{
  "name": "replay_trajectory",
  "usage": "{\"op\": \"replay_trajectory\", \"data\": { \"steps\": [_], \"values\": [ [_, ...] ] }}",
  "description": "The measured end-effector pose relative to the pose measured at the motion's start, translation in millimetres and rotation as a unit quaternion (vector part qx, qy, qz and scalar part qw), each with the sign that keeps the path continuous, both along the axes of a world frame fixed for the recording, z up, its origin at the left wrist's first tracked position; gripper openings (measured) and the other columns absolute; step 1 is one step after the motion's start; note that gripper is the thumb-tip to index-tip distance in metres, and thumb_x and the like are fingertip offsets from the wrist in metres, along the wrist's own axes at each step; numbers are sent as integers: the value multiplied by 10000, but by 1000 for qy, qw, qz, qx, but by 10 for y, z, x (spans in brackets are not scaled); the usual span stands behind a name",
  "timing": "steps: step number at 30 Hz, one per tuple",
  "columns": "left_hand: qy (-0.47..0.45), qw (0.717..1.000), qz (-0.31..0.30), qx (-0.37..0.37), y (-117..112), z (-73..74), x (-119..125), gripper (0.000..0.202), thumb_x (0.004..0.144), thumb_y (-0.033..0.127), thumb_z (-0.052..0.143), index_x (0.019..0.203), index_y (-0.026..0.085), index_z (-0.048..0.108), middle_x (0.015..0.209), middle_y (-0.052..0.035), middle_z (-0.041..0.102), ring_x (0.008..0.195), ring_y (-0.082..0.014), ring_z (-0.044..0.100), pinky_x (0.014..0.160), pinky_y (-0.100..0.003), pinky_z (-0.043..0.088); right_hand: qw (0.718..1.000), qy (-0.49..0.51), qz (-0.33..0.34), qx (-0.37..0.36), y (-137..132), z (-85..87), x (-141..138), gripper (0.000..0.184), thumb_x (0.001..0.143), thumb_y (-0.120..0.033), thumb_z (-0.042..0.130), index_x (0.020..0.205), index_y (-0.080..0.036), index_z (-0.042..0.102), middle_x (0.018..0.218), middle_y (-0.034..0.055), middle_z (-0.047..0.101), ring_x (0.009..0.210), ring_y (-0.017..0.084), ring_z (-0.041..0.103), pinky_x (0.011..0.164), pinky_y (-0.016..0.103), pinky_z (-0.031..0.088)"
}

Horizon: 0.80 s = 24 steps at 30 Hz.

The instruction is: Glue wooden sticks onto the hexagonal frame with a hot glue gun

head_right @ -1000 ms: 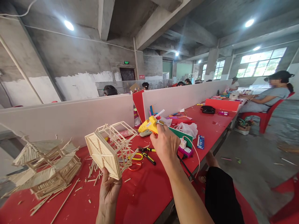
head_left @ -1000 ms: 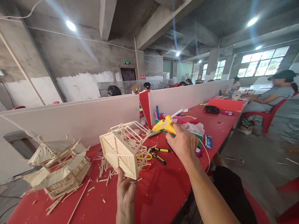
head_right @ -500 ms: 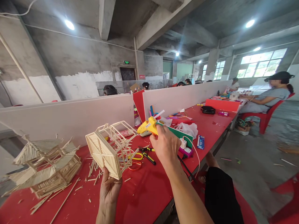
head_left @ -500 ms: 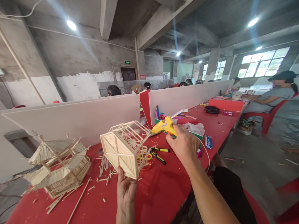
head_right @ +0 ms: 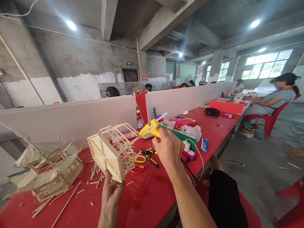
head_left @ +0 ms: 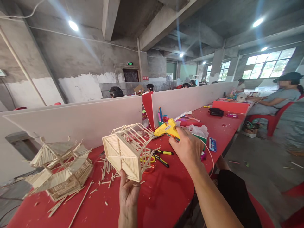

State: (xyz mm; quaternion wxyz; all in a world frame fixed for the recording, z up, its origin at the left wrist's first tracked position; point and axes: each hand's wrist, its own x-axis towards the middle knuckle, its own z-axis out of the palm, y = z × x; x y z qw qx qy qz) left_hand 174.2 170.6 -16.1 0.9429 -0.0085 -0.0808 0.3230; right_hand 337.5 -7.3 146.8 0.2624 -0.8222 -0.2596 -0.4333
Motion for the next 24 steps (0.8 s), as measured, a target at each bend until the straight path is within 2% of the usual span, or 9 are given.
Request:
{"op": "replay_trajectory", "data": {
  "steps": [3,8,14,24],
  "values": [
    [7,1000,7,-11,-12,19,2,418,1040,326,295,1322,266,598,1058,-110,751,734,-105,723,385,-18,435,1000,-5,-3,8,3,-2,15,249,789,-302,627,1019,-227,685,929,14,734,615,130,537,529,293,163],
    [24,999,29,3,-32,29,8,423,1044,283,283,1310,220,605,1030,-127,753,719,-105,721,384,-11,434,1000,-4,-10,7,19,-5,25,274,785,-308,634,1043,-231,683,940,18,734,615,129,532,530,295,153],
    [38,998,44,39,-12,2,7,386,1038,253,339,1361,274,549,1047,-81,749,757,-79,719,405,26,416,1000,2,-11,1,9,-29,36,246,791,-303,613,1019,-240,682,893,-3,723,609,133,521,530,297,146],
    [-54,997,-7,56,12,-41,13,562,1045,348,150,1257,206,651,1100,-144,737,846,-127,729,441,-31,483,1000,5,10,4,-16,-36,-33,256,797,-313,612,1029,-232,685,881,10,720,615,134,519,534,295,164]
  ]
}}
